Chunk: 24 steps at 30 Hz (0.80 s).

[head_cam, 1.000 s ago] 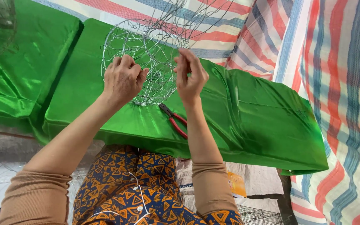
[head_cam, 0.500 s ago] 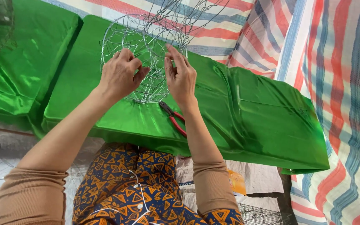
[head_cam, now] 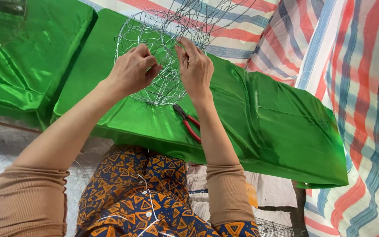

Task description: Manually adjusting and aligning wires on a wire mesh structure to ensure proper shape and spacing.

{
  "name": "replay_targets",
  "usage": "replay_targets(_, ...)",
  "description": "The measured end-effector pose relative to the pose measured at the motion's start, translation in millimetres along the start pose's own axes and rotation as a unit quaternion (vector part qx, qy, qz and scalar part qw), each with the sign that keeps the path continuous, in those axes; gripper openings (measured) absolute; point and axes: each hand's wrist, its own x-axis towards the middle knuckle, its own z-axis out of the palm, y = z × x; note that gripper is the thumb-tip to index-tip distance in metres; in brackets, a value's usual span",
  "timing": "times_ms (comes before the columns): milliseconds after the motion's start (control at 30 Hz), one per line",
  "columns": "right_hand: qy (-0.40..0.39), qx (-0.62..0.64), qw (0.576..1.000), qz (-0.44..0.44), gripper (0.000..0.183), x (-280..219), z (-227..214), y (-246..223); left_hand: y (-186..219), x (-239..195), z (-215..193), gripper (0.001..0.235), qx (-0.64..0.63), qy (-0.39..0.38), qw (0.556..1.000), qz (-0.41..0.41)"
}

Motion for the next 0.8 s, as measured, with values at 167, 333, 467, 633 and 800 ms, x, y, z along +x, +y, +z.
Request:
replay_targets(167, -0.002, 0.009, 1.000, 0.013, 0.014, 4.5, -3.8, -2.4, 0.0, -3.4, -7.0, 0.015, -0.023, -0.001, 1.000, 0.001)
replay_targets(333, 0.006, 0.044, 0.999, 0.013, 0.009, 8.6, -9.2, -1.8, 2.2, -23.1, -11.5, 0.016, -0.063, 0.103, 0.993, 0.002)
replay_targets(467, 0.003, 0.147, 0.989, 0.012, 0.006, 7.7, -9.9, -5.4, 11.4, -56.2, -9.3, 0.012, -0.064, 0.114, 0.991, -0.029)
replay_targets(633, 0.009, 0.166, 0.986, 0.030, 0.001, 6.6, -9.4, -5.9, 8.4, -87.0, 8.0, 0.015, -0.060, 0.126, 0.989, -0.055)
replay_targets(800, 0.013, 0.189, 0.981, 0.041, 0.012, 6.5, -7.0, -4.2, 0.2, -96.3, 35.0, 0.019, 0.004, 0.088, 0.993, -0.075)
